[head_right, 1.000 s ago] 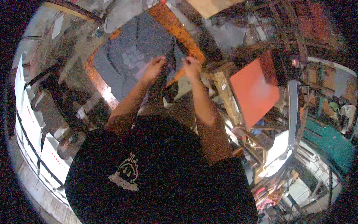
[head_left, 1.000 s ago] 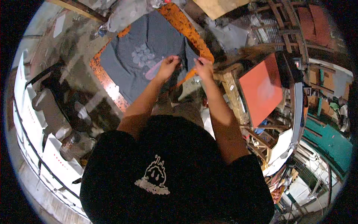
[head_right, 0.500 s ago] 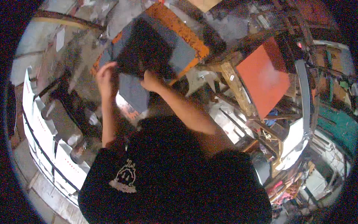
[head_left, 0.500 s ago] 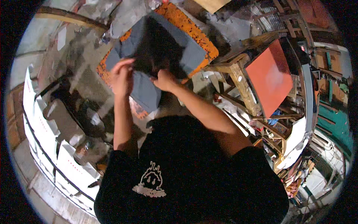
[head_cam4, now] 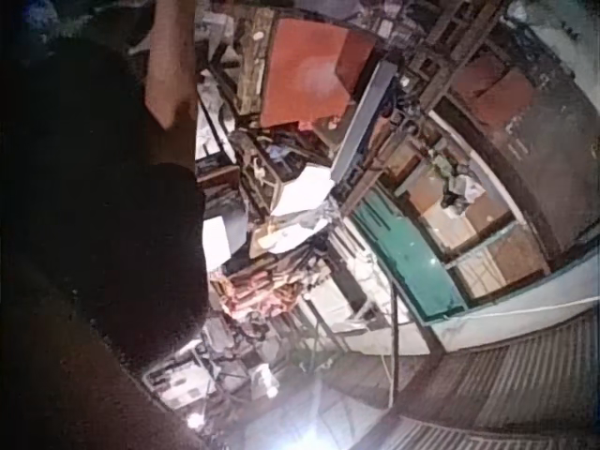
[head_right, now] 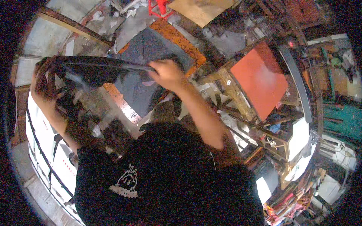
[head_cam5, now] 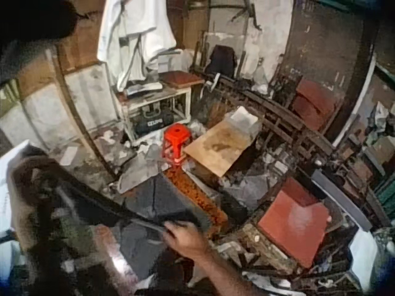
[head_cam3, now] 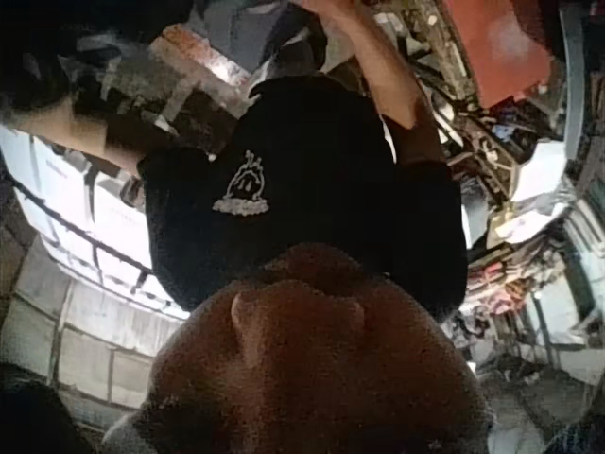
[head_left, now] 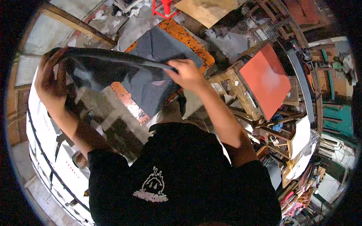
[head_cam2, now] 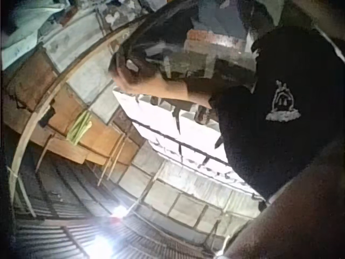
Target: Using a heat press to apply designs to t-shirts.
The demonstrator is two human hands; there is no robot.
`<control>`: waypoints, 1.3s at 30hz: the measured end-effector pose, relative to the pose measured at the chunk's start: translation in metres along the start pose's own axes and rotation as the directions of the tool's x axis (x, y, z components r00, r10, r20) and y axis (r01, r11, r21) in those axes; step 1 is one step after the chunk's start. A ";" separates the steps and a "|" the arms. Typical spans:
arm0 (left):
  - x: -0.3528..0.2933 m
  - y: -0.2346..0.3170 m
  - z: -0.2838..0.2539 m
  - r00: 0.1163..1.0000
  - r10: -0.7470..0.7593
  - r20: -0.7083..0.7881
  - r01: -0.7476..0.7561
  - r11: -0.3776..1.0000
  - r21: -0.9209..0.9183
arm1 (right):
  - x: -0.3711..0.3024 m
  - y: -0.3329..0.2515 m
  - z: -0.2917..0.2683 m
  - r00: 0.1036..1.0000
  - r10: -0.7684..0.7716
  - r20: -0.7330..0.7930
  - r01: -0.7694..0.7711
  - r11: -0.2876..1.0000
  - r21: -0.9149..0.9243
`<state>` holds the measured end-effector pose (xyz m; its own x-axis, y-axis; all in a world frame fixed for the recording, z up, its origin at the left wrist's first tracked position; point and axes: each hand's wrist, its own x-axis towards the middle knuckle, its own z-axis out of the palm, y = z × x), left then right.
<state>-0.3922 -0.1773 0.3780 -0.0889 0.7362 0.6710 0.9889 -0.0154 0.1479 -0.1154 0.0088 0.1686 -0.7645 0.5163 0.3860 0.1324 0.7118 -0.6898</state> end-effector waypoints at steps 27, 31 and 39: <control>0.129 0.253 0.074 0.880 0.330 0.342 0.097 0.579 -0.809 | -0.394 -0.256 -0.369 0.463 0.262 -0.847 -0.668 0.731 -0.140; 0.193 0.307 0.139 0.682 0.442 0.583 0.259 0.600 -0.757 | -0.381 -0.206 -0.418 0.459 0.414 -0.786 -0.723 0.688 -0.060; 0.279 0.360 0.319 0.540 0.544 0.642 0.401 0.505 -0.765 | -0.364 -0.084 -0.503 0.367 0.577 -0.729 -0.855 0.519 -0.019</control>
<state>-0.0227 0.2383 0.3861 0.5664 0.8238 -0.0239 0.3724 -0.2300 0.8991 0.4690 0.0009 0.3946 0.2564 0.9477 0.1900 0.7337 -0.0628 -0.6766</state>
